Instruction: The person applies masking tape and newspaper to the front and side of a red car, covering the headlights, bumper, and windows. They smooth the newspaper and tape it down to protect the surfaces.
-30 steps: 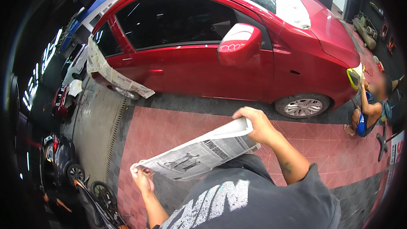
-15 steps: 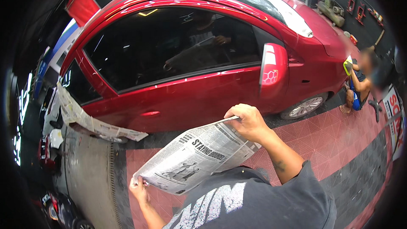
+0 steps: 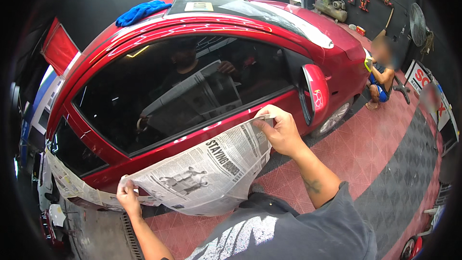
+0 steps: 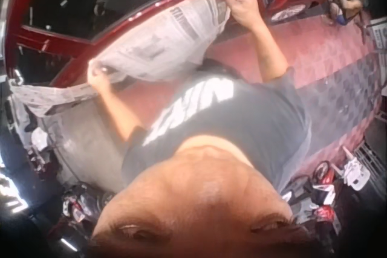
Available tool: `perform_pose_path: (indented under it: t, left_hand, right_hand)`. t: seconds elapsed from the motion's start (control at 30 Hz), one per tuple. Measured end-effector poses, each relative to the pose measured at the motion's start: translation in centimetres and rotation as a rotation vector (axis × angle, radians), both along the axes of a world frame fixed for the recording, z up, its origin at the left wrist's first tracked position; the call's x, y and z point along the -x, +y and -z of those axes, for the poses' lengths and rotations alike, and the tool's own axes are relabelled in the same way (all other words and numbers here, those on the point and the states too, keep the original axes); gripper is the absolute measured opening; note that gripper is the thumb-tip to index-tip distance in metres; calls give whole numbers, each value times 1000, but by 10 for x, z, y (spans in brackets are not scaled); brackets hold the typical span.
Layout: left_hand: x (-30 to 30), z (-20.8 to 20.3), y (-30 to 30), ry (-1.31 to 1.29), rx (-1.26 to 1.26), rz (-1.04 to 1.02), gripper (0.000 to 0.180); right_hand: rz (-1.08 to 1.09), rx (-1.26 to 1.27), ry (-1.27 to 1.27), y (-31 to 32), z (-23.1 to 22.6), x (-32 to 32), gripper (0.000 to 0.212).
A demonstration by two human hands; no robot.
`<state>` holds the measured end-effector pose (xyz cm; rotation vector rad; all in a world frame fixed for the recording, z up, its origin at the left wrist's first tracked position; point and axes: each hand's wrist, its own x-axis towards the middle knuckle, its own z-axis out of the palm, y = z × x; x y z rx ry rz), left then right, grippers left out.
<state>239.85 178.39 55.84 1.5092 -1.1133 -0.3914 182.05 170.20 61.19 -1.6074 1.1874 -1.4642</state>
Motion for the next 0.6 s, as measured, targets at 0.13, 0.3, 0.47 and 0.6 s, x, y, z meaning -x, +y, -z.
perform_pose_path:
  t: [0.13, 0.3, 0.47, 0.6]
  left_hand:
    - [-31, -53, -54, 64, 108, -1, 22]
    - [-40, -138, -97, -72, 109, -4, 26]
    - [-52, -194, -188, -307, 78, 62, 27]
    - [-91, -225, -223, -292, 201, 151, 24]
  right_hand:
    - [40, 94, -88, -62, -1, -25, 9]
    - [35, 186, -272, -136, -20, -50, 20]
    - [36, 202, -238, -210, -45, -38, 23]
    - [-36, 292, -146, -227, -87, -71, 24]
